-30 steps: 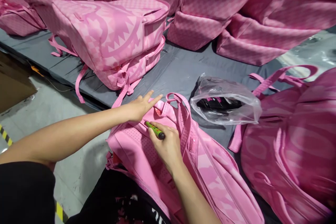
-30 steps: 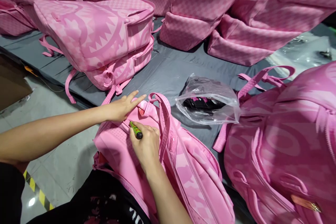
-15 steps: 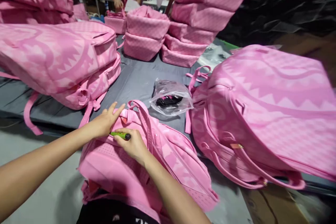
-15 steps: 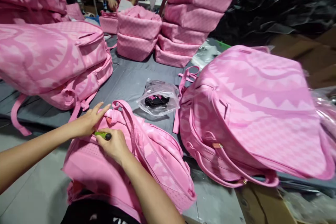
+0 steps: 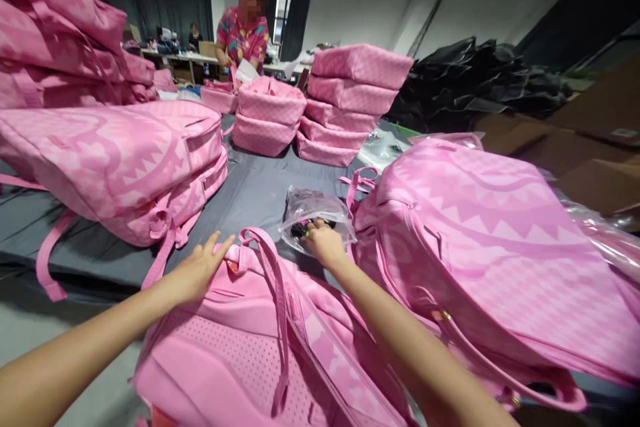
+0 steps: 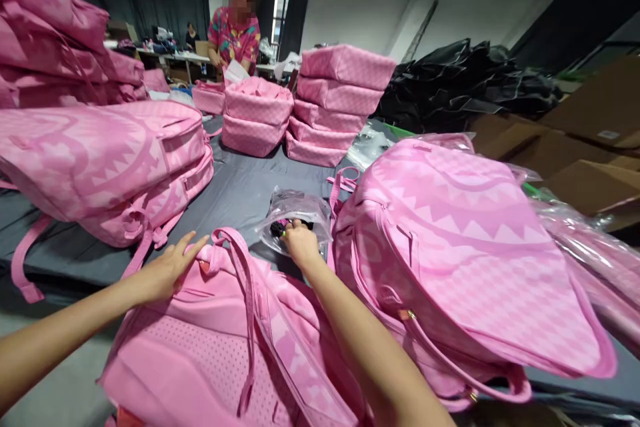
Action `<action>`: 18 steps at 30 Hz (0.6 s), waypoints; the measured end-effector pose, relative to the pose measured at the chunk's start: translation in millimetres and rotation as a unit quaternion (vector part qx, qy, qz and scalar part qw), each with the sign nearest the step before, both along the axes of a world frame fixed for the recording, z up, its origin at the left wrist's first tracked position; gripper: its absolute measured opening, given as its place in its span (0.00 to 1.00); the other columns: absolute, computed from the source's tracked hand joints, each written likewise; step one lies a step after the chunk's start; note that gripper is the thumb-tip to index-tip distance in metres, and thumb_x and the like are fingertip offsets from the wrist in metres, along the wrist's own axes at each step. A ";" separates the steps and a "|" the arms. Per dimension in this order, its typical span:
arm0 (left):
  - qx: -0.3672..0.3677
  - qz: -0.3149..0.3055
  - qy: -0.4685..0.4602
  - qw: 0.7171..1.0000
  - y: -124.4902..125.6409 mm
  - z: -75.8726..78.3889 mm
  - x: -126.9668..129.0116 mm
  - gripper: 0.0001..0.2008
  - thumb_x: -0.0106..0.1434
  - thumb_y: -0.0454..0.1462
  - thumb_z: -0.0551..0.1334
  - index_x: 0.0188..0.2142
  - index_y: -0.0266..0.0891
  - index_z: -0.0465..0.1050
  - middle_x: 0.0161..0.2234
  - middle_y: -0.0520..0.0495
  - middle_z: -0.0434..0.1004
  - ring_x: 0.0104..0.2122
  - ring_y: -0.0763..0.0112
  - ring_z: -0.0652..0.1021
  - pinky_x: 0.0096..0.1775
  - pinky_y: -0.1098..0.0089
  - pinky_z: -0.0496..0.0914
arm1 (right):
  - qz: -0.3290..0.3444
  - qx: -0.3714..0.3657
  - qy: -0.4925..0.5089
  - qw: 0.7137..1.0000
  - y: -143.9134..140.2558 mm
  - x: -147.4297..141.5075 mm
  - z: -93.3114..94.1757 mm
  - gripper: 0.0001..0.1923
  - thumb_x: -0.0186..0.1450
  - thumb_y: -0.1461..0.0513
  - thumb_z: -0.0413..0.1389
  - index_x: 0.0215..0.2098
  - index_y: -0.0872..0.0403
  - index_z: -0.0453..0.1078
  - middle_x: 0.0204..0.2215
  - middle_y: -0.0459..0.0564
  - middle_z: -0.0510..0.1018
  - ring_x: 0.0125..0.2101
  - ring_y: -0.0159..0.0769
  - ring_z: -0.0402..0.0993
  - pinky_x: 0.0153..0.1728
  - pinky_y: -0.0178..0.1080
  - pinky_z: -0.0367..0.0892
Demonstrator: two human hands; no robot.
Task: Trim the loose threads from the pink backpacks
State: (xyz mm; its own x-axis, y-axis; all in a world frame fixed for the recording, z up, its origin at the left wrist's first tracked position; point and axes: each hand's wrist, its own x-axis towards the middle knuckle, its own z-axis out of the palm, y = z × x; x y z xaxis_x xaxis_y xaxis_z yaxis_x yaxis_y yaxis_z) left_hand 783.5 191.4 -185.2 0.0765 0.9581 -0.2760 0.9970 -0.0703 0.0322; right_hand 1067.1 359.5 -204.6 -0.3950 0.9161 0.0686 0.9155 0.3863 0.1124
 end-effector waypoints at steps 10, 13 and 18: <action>0.002 0.008 -0.045 0.999 2.3 -5.1 -2.8 0.57 0.49 0.19 0.58 0.71 0.50 0.31 0.71 0.32 0.33 0.62 0.45 0.66 0.55 0.57 0.67 | 0.022 0.020 -0.045 0.999 19.2 -7.7 -26.4 0.16 0.69 0.69 0.45 0.46 0.64 0.73 0.42 0.68 0.77 0.45 0.48 0.74 0.46 0.44 0.64; 0.001 0.015 -0.045 0.999 2.5 -7.3 -3.6 0.58 0.48 0.19 0.59 0.71 0.50 0.30 0.71 0.32 0.34 0.62 0.44 0.66 0.56 0.56 0.66 | 0.034 -0.002 -0.048 0.998 18.4 0.8 -26.6 0.14 0.69 0.68 0.48 0.45 0.60 0.74 0.43 0.63 0.78 0.44 0.42 0.75 0.43 0.38 0.65; 0.005 0.016 -0.055 0.998 2.2 -4.0 -1.3 0.57 0.49 0.19 0.59 0.71 0.49 0.32 0.71 0.31 0.35 0.62 0.45 0.66 0.57 0.57 0.66 | 0.015 -0.010 -0.040 0.999 14.3 5.3 -20.9 0.14 0.69 0.69 0.47 0.44 0.57 0.75 0.42 0.58 0.80 0.44 0.38 0.76 0.37 0.33 0.65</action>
State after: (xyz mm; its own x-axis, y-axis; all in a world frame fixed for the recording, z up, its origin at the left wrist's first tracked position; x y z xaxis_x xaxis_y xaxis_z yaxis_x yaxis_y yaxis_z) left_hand 782.2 193.6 -189.2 0.0752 0.9631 -0.2583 0.9893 -0.0397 0.1401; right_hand 1072.4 373.8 -225.5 -0.4265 0.9043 0.0180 0.8914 0.4169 0.1776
